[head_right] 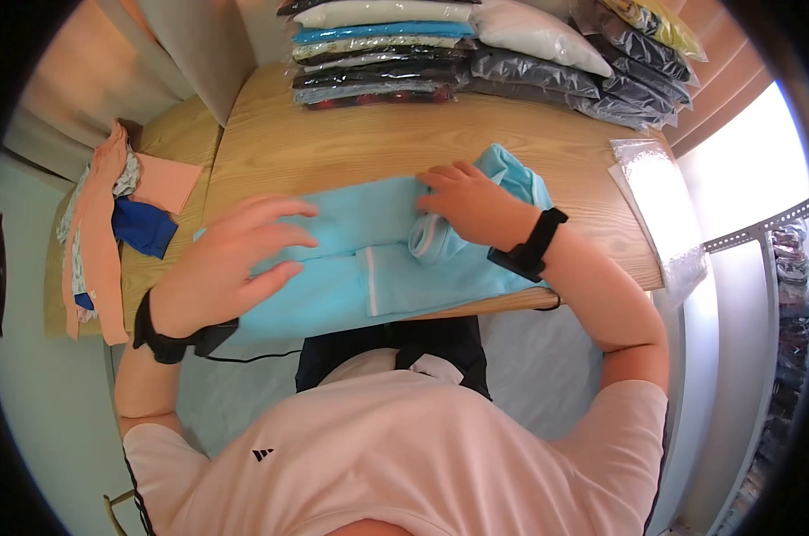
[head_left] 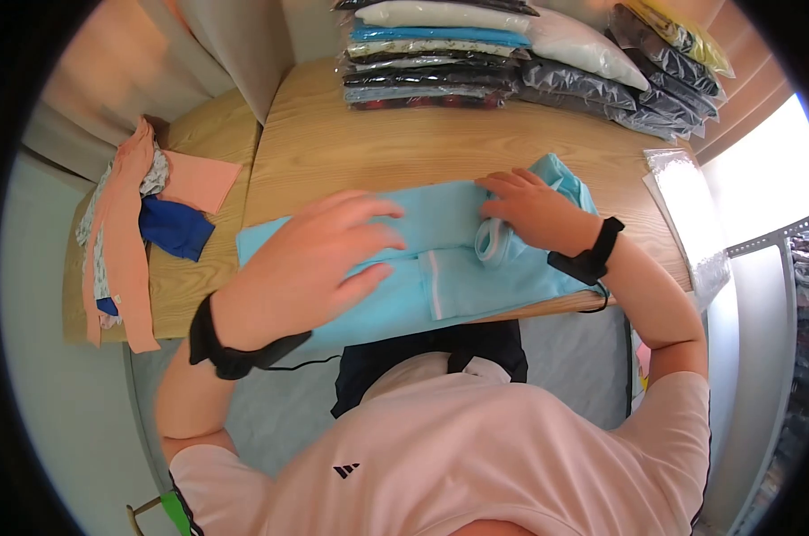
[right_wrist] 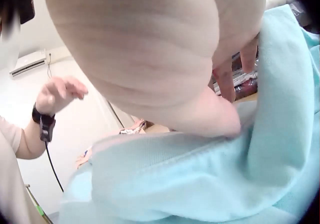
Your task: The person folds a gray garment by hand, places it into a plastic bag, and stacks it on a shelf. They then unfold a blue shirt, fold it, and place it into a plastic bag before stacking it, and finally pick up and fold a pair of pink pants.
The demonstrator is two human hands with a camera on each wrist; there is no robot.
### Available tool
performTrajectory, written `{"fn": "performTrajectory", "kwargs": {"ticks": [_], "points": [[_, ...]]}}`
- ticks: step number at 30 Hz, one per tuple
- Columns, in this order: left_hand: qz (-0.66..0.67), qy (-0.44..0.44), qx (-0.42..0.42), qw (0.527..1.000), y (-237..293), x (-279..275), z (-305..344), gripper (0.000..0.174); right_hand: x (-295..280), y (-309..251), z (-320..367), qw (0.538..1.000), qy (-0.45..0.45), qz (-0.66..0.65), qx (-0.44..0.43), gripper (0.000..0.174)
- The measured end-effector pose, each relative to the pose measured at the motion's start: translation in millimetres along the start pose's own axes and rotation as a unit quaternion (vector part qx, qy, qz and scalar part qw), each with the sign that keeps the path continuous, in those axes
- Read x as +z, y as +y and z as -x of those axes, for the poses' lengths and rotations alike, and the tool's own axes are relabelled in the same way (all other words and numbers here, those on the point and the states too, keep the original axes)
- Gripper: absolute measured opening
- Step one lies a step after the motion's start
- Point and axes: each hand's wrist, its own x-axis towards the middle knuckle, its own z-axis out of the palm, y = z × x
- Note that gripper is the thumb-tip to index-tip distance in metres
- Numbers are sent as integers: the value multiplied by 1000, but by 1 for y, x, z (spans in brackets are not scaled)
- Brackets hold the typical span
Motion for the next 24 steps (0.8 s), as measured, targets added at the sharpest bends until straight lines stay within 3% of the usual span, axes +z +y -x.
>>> {"fn": "performTrajectory", "kwargs": {"ticks": [2, 3, 4, 6, 7, 9, 12, 13, 14, 16, 18, 19, 21, 22, 24], "points": [[31, 18, 18, 999, 6, 13, -21, 21, -4, -2, 1, 999, 25, 29, -8, 34], [27, 23, 17, 999, 6, 21, -29, 33, -13, -10, 0, 998, 41, 39, 16, 27], [26, 27, 20, 999, 5, 34, -37, 33, -23, -19, -1, 996, 57, 49, 39, 21], [113, 86, -17, 990, 3, 66, -54, 55, -36, -37, 4, 992, 86, 73, 56, 17], [113, 86, -13, 990, 6, 78, -62, 55, -39, -46, 8, 989, 120, 46, 80, 18], [254, 44, -44, 965, 14, 99, -77, 71, -40, -52, 18, 978, 188, -17, 90, 19], [202, 62, -45, 976, 22, 123, -94, 76, -46, -56, 30, 974, 193, -114, 38, 21], [228, 95, -54, 967, 24, 128, -96, 60, -55, -54, 35, 970, 184, -159, 18, 22], [228, 92, -49, 968, 25, 130, -99, 60, -59, -46, 43, 970, 187, -156, 23, 22], [154, 92, -35, 983, 23, 132, -102, 38, -67, -20, 57, 921, 246, -283, 103, 26], [164, 87, -24, 982, 25, 128, -101, 29, -80, 11, 64, 906, 181, -260, 281, 33], [176, 86, -18, 981, 27, 127, -100, 21, -73, 30, 70, 903, 185, -261, 286, 33], [156, 80, -9, 985, 33, 129, -97, 21, -41, 69, 83, 949, 138, -166, 229, 42], [138, 79, -3, 987, 35, 129, -96, 21, -30, 81, 87, 948, 141, -165, 232, 42], [130, 73, 39, 988, 38, 130, -93, 19, -11, 98, 94, 945, 61, -202, 250, 47]]}}
